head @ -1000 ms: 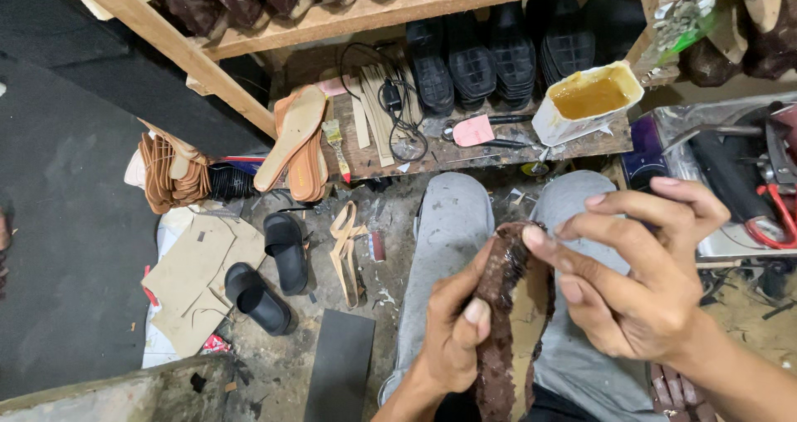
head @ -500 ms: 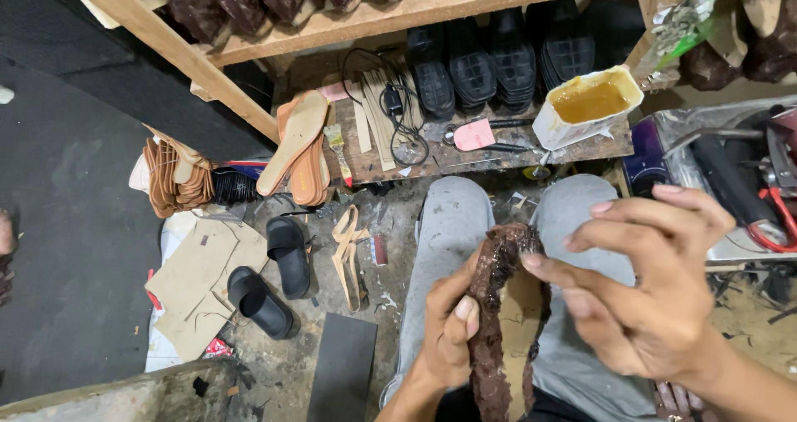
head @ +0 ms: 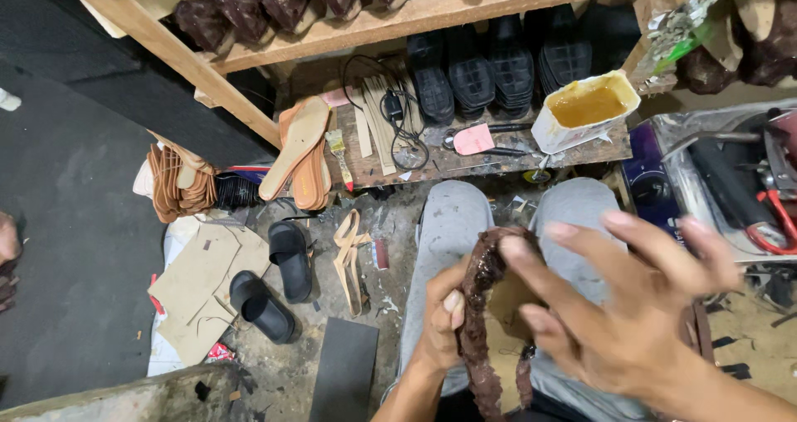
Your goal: The person holds a shoe sole on their lap and spreads yellow adhesive over the insole surface with their fingers, repeatedly dipping their hand into a container of glue on the workbench. They rotate the sole to coat different areas and place the finished sole on a rack with other glued soles.
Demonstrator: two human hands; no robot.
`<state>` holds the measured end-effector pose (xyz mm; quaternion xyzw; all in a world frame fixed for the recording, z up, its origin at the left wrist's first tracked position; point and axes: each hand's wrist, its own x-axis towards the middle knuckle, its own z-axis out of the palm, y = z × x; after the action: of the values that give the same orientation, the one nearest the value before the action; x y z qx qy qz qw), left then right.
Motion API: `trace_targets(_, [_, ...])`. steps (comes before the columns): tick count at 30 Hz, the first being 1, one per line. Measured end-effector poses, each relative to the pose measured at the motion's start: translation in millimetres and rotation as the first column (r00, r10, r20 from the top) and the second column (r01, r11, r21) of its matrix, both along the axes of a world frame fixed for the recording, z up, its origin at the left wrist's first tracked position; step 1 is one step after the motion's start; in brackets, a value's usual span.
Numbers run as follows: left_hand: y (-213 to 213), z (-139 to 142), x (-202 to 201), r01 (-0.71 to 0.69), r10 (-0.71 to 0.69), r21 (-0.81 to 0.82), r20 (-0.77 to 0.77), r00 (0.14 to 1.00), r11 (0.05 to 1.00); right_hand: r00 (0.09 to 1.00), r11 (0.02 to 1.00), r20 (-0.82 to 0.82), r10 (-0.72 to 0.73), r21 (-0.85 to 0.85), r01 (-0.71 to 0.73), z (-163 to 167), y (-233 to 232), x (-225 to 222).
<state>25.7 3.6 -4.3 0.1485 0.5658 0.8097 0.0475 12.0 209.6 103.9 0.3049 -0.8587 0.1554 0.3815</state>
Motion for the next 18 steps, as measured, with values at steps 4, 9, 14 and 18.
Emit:
trace_targets(4, [-1, -21, -7, 0.023, -0.042, 0.277, 0.065, 0.997, 0.961, 0.980, 0.989, 0.145, 0.136, -0.074, -0.126, -5, 21, 16])
trace_targets(9, [-4, -37, -7, 0.001, -0.047, 0.344, 0.124, 0.991, 0.939, 0.970, 0.908, 0.227, 0.083, -0.418, 0.020, -16, 32, 27])
trace_targets(14, [-2, -31, -5, 0.044, -0.089, 0.333, 0.122, 0.988, 0.942, 0.980, 0.899, 0.195, 0.049, -0.435, 0.042, -6, 13, 33])
trace_targets(18, [2, -20, -6, 0.070, -0.114, 0.322, 0.119, 0.986, 0.944, 0.971, 0.924, 0.240, 0.008, -0.372, 0.084, 14, 12, 31])
